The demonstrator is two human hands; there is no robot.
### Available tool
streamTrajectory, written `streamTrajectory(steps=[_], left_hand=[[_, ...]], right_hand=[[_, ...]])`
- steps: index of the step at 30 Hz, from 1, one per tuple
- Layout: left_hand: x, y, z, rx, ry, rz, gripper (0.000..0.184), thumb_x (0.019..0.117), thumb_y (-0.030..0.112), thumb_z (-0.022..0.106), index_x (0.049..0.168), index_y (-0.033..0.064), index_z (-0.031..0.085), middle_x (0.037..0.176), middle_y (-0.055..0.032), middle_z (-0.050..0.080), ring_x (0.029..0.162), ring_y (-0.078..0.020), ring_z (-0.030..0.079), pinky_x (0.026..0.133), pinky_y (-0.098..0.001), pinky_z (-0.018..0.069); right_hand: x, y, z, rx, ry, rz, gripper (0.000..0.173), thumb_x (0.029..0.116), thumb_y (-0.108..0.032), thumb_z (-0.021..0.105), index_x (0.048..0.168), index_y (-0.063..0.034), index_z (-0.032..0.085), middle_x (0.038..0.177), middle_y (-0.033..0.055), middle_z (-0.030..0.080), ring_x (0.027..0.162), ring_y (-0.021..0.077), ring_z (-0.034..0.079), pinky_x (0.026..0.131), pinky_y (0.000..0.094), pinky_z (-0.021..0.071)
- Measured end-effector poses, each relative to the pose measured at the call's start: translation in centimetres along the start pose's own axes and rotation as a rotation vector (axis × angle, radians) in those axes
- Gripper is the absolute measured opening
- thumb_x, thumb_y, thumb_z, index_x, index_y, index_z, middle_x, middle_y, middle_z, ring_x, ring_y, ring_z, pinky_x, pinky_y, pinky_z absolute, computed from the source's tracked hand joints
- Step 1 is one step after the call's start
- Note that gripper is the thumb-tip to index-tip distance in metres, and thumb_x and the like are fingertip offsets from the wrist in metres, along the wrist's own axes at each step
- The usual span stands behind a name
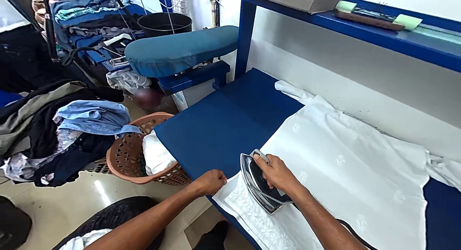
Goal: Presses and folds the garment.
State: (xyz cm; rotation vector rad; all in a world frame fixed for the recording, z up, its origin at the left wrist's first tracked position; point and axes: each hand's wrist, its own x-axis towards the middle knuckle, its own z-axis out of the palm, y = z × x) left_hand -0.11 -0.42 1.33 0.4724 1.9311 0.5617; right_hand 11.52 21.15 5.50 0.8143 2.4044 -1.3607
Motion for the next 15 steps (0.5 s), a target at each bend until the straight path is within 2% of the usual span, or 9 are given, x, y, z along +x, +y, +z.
streamTrajectory(steps=[3, 6, 8, 9, 12, 15], left_hand=[[-0.1, -0.4, 0.0, 0.015, 0.007, 0.021, 0.026, 0.1076, 0.019, 0.052, 0.122, 0.0006, 0.062, 0.098, -0.0129, 0.067, 0.078, -0.0174, 0.065, 0.075, -0.0357, 0.0553], [-0.7, -1.4, -0.7, -0.021, -0.004, 0.033, 0.026, 0.1015, 0.015, 0.064, 0.123, 0.0015, 0.061, 0.092, -0.0115, 0.07, 0.073, -0.0156, 0.066, 0.071, -0.0328, 0.0566], [-1.6, -2.4, -1.3, 0.028, 0.005, 0.058, 0.03, 0.0978, 0.013, 0.069, 0.124, 0.0009, 0.061, 0.092, -0.0112, 0.07, 0.074, -0.017, 0.067, 0.073, -0.035, 0.0568], [-2.0, -3.0, -1.5, 0.073, 0.037, 0.081, 0.031, 0.0972, 0.015, 0.069, 0.125, 0.0015, 0.062, 0.094, -0.0113, 0.072, 0.078, -0.0189, 0.069, 0.078, -0.0381, 0.0582], [-3.0, -3.7, -0.5, 0.193, 0.293, 0.206, 0.029, 0.0985, 0.024, 0.063, 0.123, 0.007, 0.065, 0.105, -0.0099, 0.073, 0.097, -0.0244, 0.071, 0.091, -0.0485, 0.0562], [-2.7, -2.1, 3.3, 0.282, 0.529, 0.474, 0.03, 0.1006, 0.031, 0.059, 0.116, 0.0078, 0.069, 0.107, -0.0109, 0.072, 0.098, -0.027, 0.071, 0.088, -0.0492, 0.0581]], right_hand=[[-0.7, -0.4, 0.8, -0.027, -0.035, -0.004, 0.051, 0.1053, -0.057, 0.044, 0.097, -0.0082, 0.056, 0.063, 0.0049, 0.054, 0.049, 0.0156, 0.056, 0.052, 0.0317, 0.0521], [-1.1, -0.6, 1.4, -0.062, -0.068, -0.008, 0.051, 0.1047, -0.059, 0.044, 0.097, -0.0096, 0.056, 0.064, 0.0049, 0.055, 0.05, 0.0161, 0.057, 0.053, 0.0325, 0.0525], [-1.4, -0.7, 1.8, -0.082, -0.095, -0.016, 0.052, 0.1048, -0.059, 0.043, 0.099, -0.0092, 0.057, 0.066, 0.0053, 0.056, 0.052, 0.0169, 0.058, 0.055, 0.0342, 0.0536], [-1.6, -0.8, 2.0, -0.108, -0.093, -0.029, 0.053, 0.1048, -0.059, 0.043, 0.1, -0.0087, 0.058, 0.069, 0.006, 0.057, 0.055, 0.0183, 0.06, 0.058, 0.037, 0.0545], [-1.7, -1.4, 1.9, -0.241, -0.039, -0.057, 0.058, 0.1028, -0.063, 0.04, 0.103, -0.0094, 0.062, 0.08, 0.0097, 0.063, 0.069, 0.0245, 0.066, 0.067, 0.0459, 0.0558], [-1.0, -1.1, 0.7, -0.311, 0.013, -0.076, 0.06, 0.1023, -0.065, 0.039, 0.102, -0.0102, 0.063, 0.084, 0.0105, 0.064, 0.076, 0.0264, 0.067, 0.071, 0.0481, 0.055]])
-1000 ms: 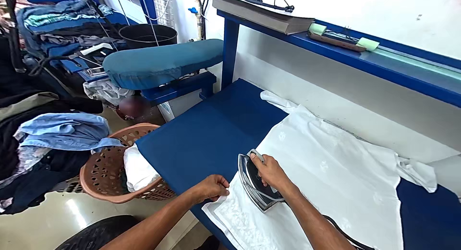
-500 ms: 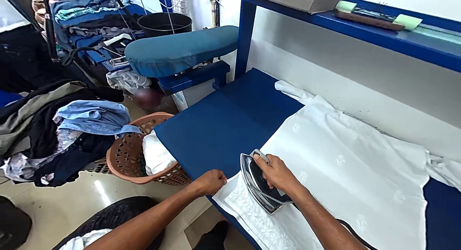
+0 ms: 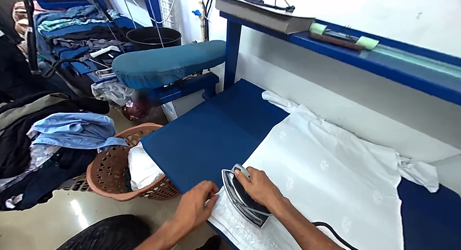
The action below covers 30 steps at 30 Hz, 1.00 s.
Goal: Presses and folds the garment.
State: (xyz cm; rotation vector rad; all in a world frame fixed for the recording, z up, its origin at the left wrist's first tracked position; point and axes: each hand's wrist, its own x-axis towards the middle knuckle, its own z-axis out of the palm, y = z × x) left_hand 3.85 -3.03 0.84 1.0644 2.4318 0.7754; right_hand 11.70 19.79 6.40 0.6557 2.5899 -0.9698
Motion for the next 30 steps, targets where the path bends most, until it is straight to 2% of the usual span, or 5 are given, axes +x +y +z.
streamTrajectory(steps=[5, 11, 16, 22, 30], left_hand=[[0.2, 0.2, 5.1, 0.184, -0.159, 0.052, 0.034, 0.0996, 0.034, 0.06, 0.121, 0.0096, 0.068, 0.125, -0.0191, 0.065, 0.122, -0.0398, 0.061, 0.095, -0.0568, 0.0525], [-1.4, -3.3, 6.3, 0.199, 0.127, 0.163, 0.016, 0.0939, 0.027, 0.065, 0.102, 0.0154, 0.073, 0.103, -0.0112, 0.071, 0.097, -0.0341, 0.07, 0.074, -0.0491, 0.0601], [-0.9, -3.2, 5.7, 0.178, 0.068, 0.106, 0.024, 0.096, 0.034, 0.062, 0.105, 0.0142, 0.073, 0.101, -0.0102, 0.072, 0.096, -0.0328, 0.072, 0.073, -0.0486, 0.0609], [2.6, -1.9, 3.5, -0.028, 0.121, 0.079, 0.039, 0.0988, 0.044, 0.06, 0.114, 0.0105, 0.072, 0.094, -0.0056, 0.073, 0.079, -0.0242, 0.072, 0.069, -0.0486, 0.0604], [19.2, 8.7, 3.9, -0.273, 0.28, 0.304, 0.048, 0.1044, 0.029, 0.054, 0.145, 0.003, 0.051, 0.152, -0.0163, 0.051, 0.139, -0.0322, 0.052, 0.112, -0.0551, 0.0445]], right_hand=[[3.2, 4.6, -4.0, 0.049, 0.166, 0.106, 0.058, 0.1045, -0.059, 0.043, 0.107, -0.0061, 0.065, 0.08, 0.0133, 0.066, 0.067, 0.0265, 0.067, 0.067, 0.0477, 0.0578], [9.0, 10.1, -11.4, 0.123, 0.383, 0.2, 0.065, 0.1077, -0.057, 0.038, 0.105, 0.0037, 0.062, 0.073, 0.0158, 0.06, 0.058, 0.0277, 0.061, 0.061, 0.0478, 0.0555], [12.6, 11.8, -13.8, 0.369, 0.428, 0.225, 0.062, 0.1072, -0.058, 0.039, 0.086, -0.0023, 0.057, 0.058, 0.0051, 0.051, 0.042, 0.0163, 0.05, 0.044, 0.0351, 0.0507], [7.9, 6.6, -7.0, 0.366, 0.227, 0.206, 0.062, 0.1061, -0.058, 0.04, 0.117, -0.0007, 0.06, 0.076, 0.0141, 0.062, 0.06, 0.0262, 0.063, 0.06, 0.046, 0.0576], [5.2, 6.1, -8.2, 0.102, 0.284, 0.258, 0.062, 0.1043, -0.062, 0.039, 0.111, -0.0071, 0.066, 0.093, 0.0162, 0.07, 0.086, 0.0321, 0.071, 0.075, 0.0542, 0.0561]])
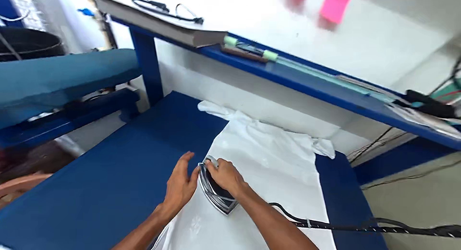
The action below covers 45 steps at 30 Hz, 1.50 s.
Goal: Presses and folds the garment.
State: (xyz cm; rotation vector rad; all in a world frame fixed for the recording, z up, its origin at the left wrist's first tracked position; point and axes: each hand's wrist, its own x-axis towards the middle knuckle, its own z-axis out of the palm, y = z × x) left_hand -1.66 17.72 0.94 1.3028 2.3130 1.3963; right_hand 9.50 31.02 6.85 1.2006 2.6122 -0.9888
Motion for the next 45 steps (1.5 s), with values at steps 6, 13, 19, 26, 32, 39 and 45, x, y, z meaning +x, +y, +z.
streamTrajectory(steps=[6, 13, 19, 26, 32, 39, 45], left_hand=[[6.0, -4.4, 11.2, 0.457, -0.427, 0.192, 0.065, 0.1094, 0.045, 0.033, 0.162, 0.0056, 0.03, 0.17, -0.016, 0.021, 0.159, -0.0332, 0.016, 0.127, -0.0577, 0.0099], [4.7, -8.5, 10.2, 0.578, -0.478, 0.285, 0.076, 0.1062, 0.06, 0.014, 0.164, 0.0116, 0.027, 0.171, -0.0089, 0.022, 0.159, -0.0282, 0.015, 0.125, -0.0621, 0.0071], [2.8, -9.5, 6.3, 0.597, -0.333, 0.349, 0.08, 0.1051, 0.059, 0.02, 0.16, 0.0025, 0.032, 0.169, -0.0187, 0.023, 0.158, -0.0377, 0.016, 0.124, -0.0654, 0.0107], [-5.7, -11.2, -0.1, 0.584, -0.454, 0.425, 0.068, 0.1088, 0.056, 0.014, 0.162, 0.0192, 0.035, 0.168, -0.0052, 0.033, 0.156, -0.031, 0.028, 0.121, -0.0687, 0.0191], [-6.0, -14.1, -1.0, 0.554, -0.269, 0.388, 0.077, 0.1052, 0.064, 0.016, 0.161, 0.0154, 0.036, 0.167, -0.0106, 0.034, 0.155, -0.0333, 0.028, 0.122, -0.0668, 0.0179], [-5.9, -15.3, -0.8, 0.529, -0.244, 0.409, 0.088, 0.102, 0.07, 0.018, 0.163, 0.0067, 0.028, 0.166, -0.0172, 0.032, 0.155, -0.0371, 0.027, 0.123, -0.0647, 0.0168], [-5.9, -13.8, -1.1, 0.561, -0.292, 0.358, 0.086, 0.1026, 0.067, 0.016, 0.162, 0.0062, 0.031, 0.167, -0.0139, 0.033, 0.156, -0.033, 0.027, 0.124, -0.0631, 0.0168]], right_hand=[[-2.8, 15.1, -7.7, 0.186, 0.259, 0.337, 0.065, 0.1056, -0.06, 0.04, 0.127, -0.0032, 0.063, 0.093, 0.0182, 0.068, 0.074, 0.0292, 0.069, 0.072, 0.0482, 0.0584], [-14.3, 34.4, -12.4, 0.268, 0.623, 0.642, 0.068, 0.1067, -0.059, 0.036, 0.104, 0.0041, 0.063, 0.069, 0.0124, 0.058, 0.054, 0.024, 0.058, 0.054, 0.0459, 0.0541], [-16.1, 36.7, -13.0, 0.453, 0.344, 0.31, 0.046, 0.1057, -0.049, 0.044, 0.093, -0.0075, 0.06, 0.059, 0.0007, 0.053, 0.042, 0.0139, 0.05, 0.04, 0.0306, 0.0471], [-6.7, 19.6, -8.8, 0.412, -0.12, 0.011, 0.044, 0.1056, -0.049, 0.046, 0.098, -0.0074, 0.06, 0.064, -0.0002, 0.054, 0.048, 0.0119, 0.052, 0.049, 0.0294, 0.0489], [0.9, 3.1, -1.1, 0.336, -0.108, -0.039, 0.056, 0.1051, -0.055, 0.047, 0.109, -0.0016, 0.064, 0.078, 0.0128, 0.065, 0.065, 0.0239, 0.065, 0.064, 0.0442, 0.0567], [-2.7, 0.5, -0.8, 0.186, 0.0, 0.001, 0.059, 0.1062, -0.057, 0.041, 0.11, -0.0036, 0.067, 0.099, 0.0194, 0.07, 0.092, 0.0351, 0.07, 0.077, 0.0574, 0.0553], [-14.4, 19.6, -4.7, 0.396, 0.363, 0.469, 0.062, 0.1045, -0.06, 0.043, 0.12, -0.0037, 0.065, 0.084, 0.016, 0.067, 0.068, 0.0285, 0.066, 0.066, 0.0494, 0.0571]])
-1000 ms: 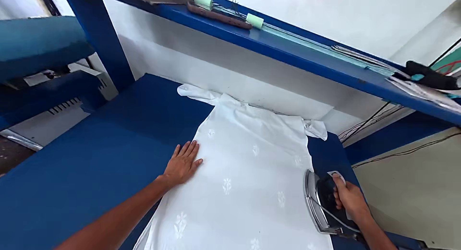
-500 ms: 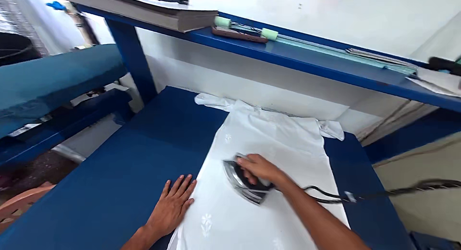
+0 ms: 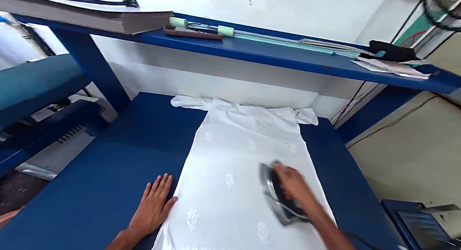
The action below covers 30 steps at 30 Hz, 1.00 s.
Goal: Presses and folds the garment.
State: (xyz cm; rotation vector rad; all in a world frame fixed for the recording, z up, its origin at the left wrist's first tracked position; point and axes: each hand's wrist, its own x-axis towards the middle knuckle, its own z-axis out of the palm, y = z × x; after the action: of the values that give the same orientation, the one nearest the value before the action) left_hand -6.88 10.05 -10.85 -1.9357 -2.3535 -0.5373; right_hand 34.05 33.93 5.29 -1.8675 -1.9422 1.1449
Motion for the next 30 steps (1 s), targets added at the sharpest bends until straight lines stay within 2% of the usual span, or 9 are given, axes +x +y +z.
streamTrajectory(steps=[5, 7, 9, 13, 17, 20, 23, 25, 30], left_hand=[[0.0, 0.6, -0.5, -0.165, 0.05, -0.107, 0.084, 0.1019, 0.061, 0.031, 0.161, 0.002, 0.03, 0.167, -0.016, 0.031, 0.157, -0.0315, 0.025, 0.125, -0.0616, 0.0148], [1.1, 4.0, -2.0, -0.274, 0.115, -0.175, 0.074, 0.1031, 0.046, 0.04, 0.159, -0.0023, 0.032, 0.165, -0.0233, 0.031, 0.155, -0.0393, 0.025, 0.124, -0.0644, 0.0166], [1.4, 9.0, -4.1, -0.337, 0.064, -0.139, 0.064, 0.1044, 0.034, 0.047, 0.157, -0.0009, 0.037, 0.165, -0.0225, 0.03, 0.155, -0.0397, 0.024, 0.125, -0.0625, 0.0174], [-3.2, 14.0, -2.9, -0.19, -0.239, 0.066, 0.068, 0.1074, 0.051, 0.032, 0.161, 0.0098, 0.034, 0.169, -0.0095, 0.03, 0.157, -0.0322, 0.023, 0.125, -0.0623, 0.0159], [-9.4, 9.2, -1.1, -0.007, -0.103, 0.072, 0.069, 0.1078, 0.057, 0.014, 0.159, 0.0186, 0.041, 0.165, -0.0083, 0.038, 0.153, -0.0328, 0.033, 0.121, -0.0674, 0.0222], [-10.2, 8.2, -1.9, 0.012, -0.088, 0.039, 0.068, 0.1083, 0.054, 0.012, 0.159, 0.0199, 0.041, 0.165, -0.0067, 0.038, 0.153, -0.0322, 0.033, 0.12, -0.0683, 0.0218], [-10.6, 7.5, -2.0, 0.016, -0.061, 0.004, 0.071, 0.1074, 0.057, 0.01, 0.16, 0.0189, 0.04, 0.164, -0.0038, 0.04, 0.154, -0.0303, 0.033, 0.121, -0.0675, 0.02], [-11.1, 7.0, -1.9, 0.025, -0.075, -0.011, 0.072, 0.1073, 0.057, 0.01, 0.161, 0.018, 0.037, 0.166, -0.0034, 0.037, 0.155, -0.0311, 0.03, 0.121, -0.0686, 0.0176], [-11.3, 6.1, -2.0, 0.015, -0.135, 0.012, 0.068, 0.1082, 0.054, 0.011, 0.164, 0.0196, 0.03, 0.169, -0.0057, 0.03, 0.157, -0.033, 0.023, 0.122, -0.0684, 0.0136]], right_hand=[[-1.7, 14.6, -10.1, 0.108, 0.293, 0.17, 0.065, 0.1061, -0.059, 0.038, 0.1, 0.0015, 0.061, 0.063, 0.0085, 0.056, 0.046, 0.0206, 0.056, 0.046, 0.042, 0.0535], [-2.3, 16.4, -11.3, 0.191, 0.248, 0.132, 0.057, 0.1072, -0.055, 0.04, 0.093, -0.0031, 0.059, 0.057, 0.0038, 0.053, 0.04, 0.0161, 0.052, 0.039, 0.0356, 0.0503], [-2.8, 16.0, -11.7, 0.189, 0.034, 0.001, 0.051, 0.1067, -0.052, 0.042, 0.094, -0.0059, 0.06, 0.058, 0.002, 0.053, 0.041, 0.0149, 0.051, 0.039, 0.0334, 0.0495], [-2.6, 10.7, -9.5, 0.021, -0.387, -0.202, 0.046, 0.1016, -0.055, 0.046, 0.097, -0.011, 0.06, 0.063, -0.0004, 0.054, 0.046, 0.0126, 0.052, 0.044, 0.0298, 0.0482], [-2.8, 3.1, -2.4, -0.038, -0.546, -0.263, 0.043, 0.1078, -0.044, 0.046, 0.097, -0.0053, 0.061, 0.062, 0.0036, 0.054, 0.046, 0.0138, 0.052, 0.047, 0.0297, 0.048], [-3.8, -3.3, 4.6, -0.18, -0.573, -0.356, 0.05, 0.106, -0.051, 0.048, 0.104, -0.0035, 0.063, 0.068, 0.0084, 0.059, 0.054, 0.0193, 0.058, 0.055, 0.0373, 0.0519], [-5.9, -10.1, 11.5, -0.27, -0.529, -0.439, 0.059, 0.1016, -0.062, 0.048, 0.104, -0.006, 0.067, 0.087, 0.0147, 0.068, 0.081, 0.031, 0.069, 0.071, 0.0554, 0.0558], [-7.4, -13.4, 14.2, -0.253, -0.533, -0.466, 0.059, 0.1025, -0.061, 0.046, 0.106, -0.0063, 0.068, 0.095, 0.0167, 0.07, 0.092, 0.0348, 0.07, 0.074, 0.0603, 0.0554], [-8.8, -11.5, 11.1, -0.203, -0.505, -0.404, 0.056, 0.1066, -0.055, 0.042, 0.109, -0.0044, 0.067, 0.099, 0.0181, 0.07, 0.095, 0.0349, 0.07, 0.077, 0.0585, 0.0549]])
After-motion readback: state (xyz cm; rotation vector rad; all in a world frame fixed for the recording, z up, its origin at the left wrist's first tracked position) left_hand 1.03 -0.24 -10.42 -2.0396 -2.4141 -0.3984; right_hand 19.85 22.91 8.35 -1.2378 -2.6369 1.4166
